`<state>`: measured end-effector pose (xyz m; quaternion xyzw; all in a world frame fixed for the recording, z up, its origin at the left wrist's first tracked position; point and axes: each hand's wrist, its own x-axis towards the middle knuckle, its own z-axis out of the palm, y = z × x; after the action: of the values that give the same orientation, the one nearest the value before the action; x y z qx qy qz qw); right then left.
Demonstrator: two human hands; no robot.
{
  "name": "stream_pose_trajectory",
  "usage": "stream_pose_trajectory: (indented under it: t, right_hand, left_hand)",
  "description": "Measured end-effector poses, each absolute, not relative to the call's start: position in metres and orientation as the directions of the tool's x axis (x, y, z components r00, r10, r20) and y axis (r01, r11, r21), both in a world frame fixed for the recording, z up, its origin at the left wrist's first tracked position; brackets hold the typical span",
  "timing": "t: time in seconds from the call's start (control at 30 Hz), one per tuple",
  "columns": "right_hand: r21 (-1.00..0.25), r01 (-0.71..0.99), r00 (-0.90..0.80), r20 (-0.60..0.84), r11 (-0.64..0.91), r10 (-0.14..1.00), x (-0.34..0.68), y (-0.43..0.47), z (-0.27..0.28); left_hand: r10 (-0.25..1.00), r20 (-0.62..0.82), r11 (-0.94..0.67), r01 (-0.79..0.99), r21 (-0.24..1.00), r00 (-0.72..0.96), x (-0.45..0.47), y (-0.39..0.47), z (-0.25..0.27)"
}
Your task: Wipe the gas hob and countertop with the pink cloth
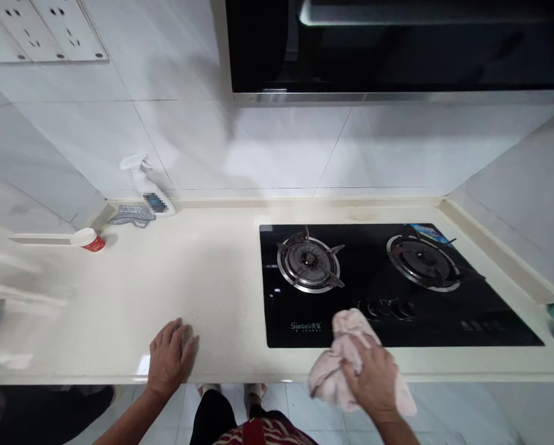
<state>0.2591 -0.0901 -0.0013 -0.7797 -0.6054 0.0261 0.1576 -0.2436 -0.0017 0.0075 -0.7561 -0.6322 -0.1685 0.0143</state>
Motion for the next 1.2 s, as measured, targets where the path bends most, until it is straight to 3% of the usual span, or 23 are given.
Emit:
stream_pose_trajectory:
  t: [0.13,0.3,0.4,0.6,0.77,0.83,0.93,1.0,1.1,1.2]
  right_hand:
    - [-0.276,0.860,0.503,0.312,-0.430,0.806,0.298,-0.095,-0.008]
    - [-0.249,0.761,0.648,0.267,-0.599,0.713,0.244,-0.089,0.000]
    - [-0.201,0.823,0.561,0.154,-0.530,0.813,0.180,-0.087,0.007]
    - [-0.221,0.936,0.268,-0.058,-0.274,0.962,0.026,-0.069,0.029]
    - [-0.386,0.922,-0.034,-0.165,-0.033,0.986,-0.080,-0.032,0.042]
    - [-0.490,0.872,-0.052,-0.131,-0.019,0.990,-0.100,-0.015,0.045]
    - [-0.686,0.724,-0.023,0.086,0.076,0.996,-0.092,0.004,0.046]
    - [-0.735,0.664,0.024,0.202,0.136,0.979,-0.061,0.011,0.044]
    - [-0.710,0.701,0.146,0.235,0.067,0.961,0.002,0.013,0.033]
    - [-0.523,0.852,0.194,0.269,-0.026,0.944,0.051,0.008,0.011]
  left_hand:
    - [0.954,0.263,-0.196,0.961,0.197,0.140,-0.242,-0.002,0.011]
    - [0.951,0.276,-0.211,0.947,0.240,0.142,-0.240,-0.004,0.012]
    - [0.950,0.276,-0.220,0.937,0.271,0.143,-0.241,-0.005,0.012]
    - [0.944,0.308,-0.244,0.884,0.398,0.122,-0.241,-0.003,0.009]
    - [0.905,0.425,-0.264,0.822,0.505,0.029,-0.245,-0.018,0.009]
    - [0.901,0.431,-0.290,0.800,0.525,0.044,-0.248,-0.032,0.013]
    - [0.900,0.408,-0.365,0.776,0.514,0.154,-0.248,-0.051,0.021]
    - [0.903,0.363,-0.391,0.792,0.470,0.230,-0.242,-0.056,0.025]
    - [0.927,0.192,-0.372,0.849,0.375,0.322,-0.223,-0.052,0.023]
    - [0.941,0.009,-0.321,0.880,0.349,0.339,-0.202,-0.040,0.014]
